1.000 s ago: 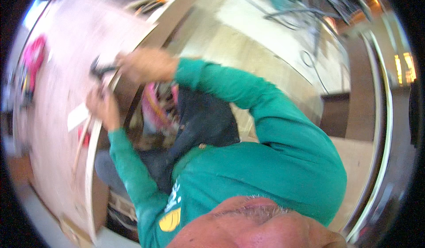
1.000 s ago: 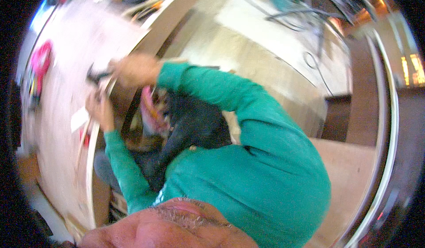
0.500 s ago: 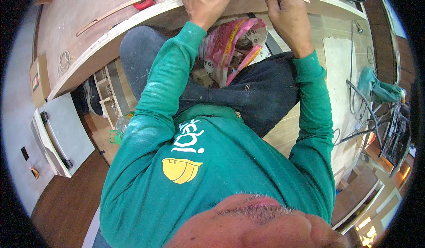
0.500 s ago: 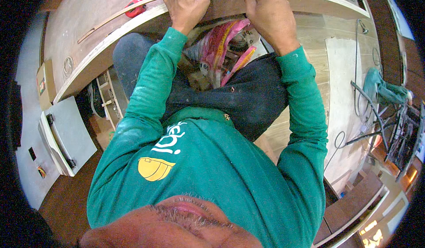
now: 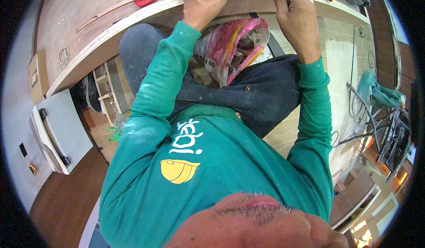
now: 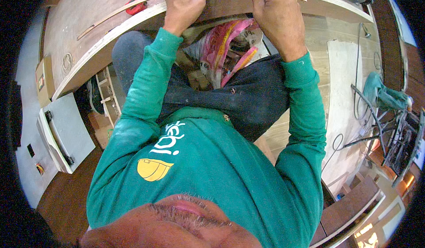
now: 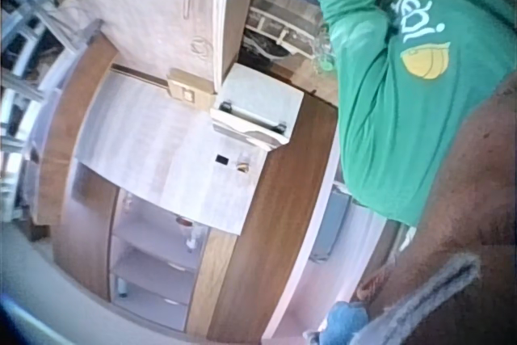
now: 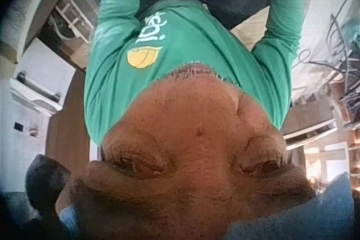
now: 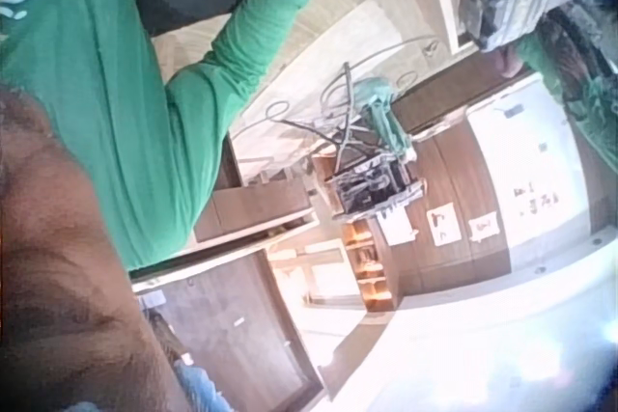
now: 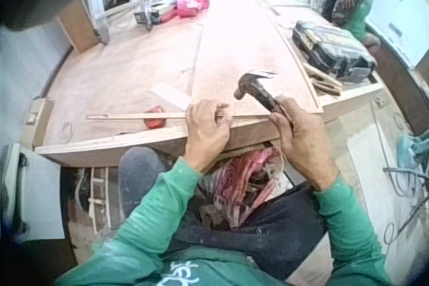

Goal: The person sits on the floor and uses a hammer to drive nails into a wooden trim piece attached to a cabinet. They repeatedly position the trim and tap it into place.

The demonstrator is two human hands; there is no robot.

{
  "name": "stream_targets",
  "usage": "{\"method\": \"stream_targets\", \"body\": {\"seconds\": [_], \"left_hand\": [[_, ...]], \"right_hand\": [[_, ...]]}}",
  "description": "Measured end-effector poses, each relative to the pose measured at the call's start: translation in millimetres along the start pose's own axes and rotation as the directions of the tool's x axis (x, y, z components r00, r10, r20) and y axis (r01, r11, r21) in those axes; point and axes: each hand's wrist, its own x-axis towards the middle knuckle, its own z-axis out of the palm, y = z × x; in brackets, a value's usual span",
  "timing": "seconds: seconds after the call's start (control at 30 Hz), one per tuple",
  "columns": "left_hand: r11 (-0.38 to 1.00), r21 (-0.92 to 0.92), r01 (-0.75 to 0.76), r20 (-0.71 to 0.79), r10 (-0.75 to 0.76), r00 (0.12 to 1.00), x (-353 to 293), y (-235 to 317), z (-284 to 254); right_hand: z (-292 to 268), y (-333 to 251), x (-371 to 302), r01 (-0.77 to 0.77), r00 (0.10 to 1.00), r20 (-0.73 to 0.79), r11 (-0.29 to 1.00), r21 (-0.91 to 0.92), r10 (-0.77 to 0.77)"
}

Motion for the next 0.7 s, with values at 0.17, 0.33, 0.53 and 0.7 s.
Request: {"method": "stream_targets", "body": {"seconds": [0.17, 0.33, 0.53, 0.7], "left_hand": [[0.98, 0.061, -0.187, 0.057, 0.184, 0.981, 5, -12, -22], [0.985, 0.006, -0.173, 0.128, 0.171, 0.977, 11, -22, -29], [0.981, 0.052, -0.188, 0.085, 0.183, 0.979, 11, -26, -25], [0.985, 0.034, -0.171, 0.106, 0.166, 0.98, 10, -27, -26]], "right_hand": [[-3, 5, 3, 0.065, 0.997, 0.038, 0.997, -0.041, -0.063], [-5, 8, 13, 0.237, 0.971, 0.055, 0.966, -0.107, -0.232], [-11, -22, 14, 0.281, 0.954, 0.199, 0.901, -0.33, -0.225], [-8, -7, 15, 0.216, 0.926, 0.378, 0.828, -0.518, -0.005]]}}
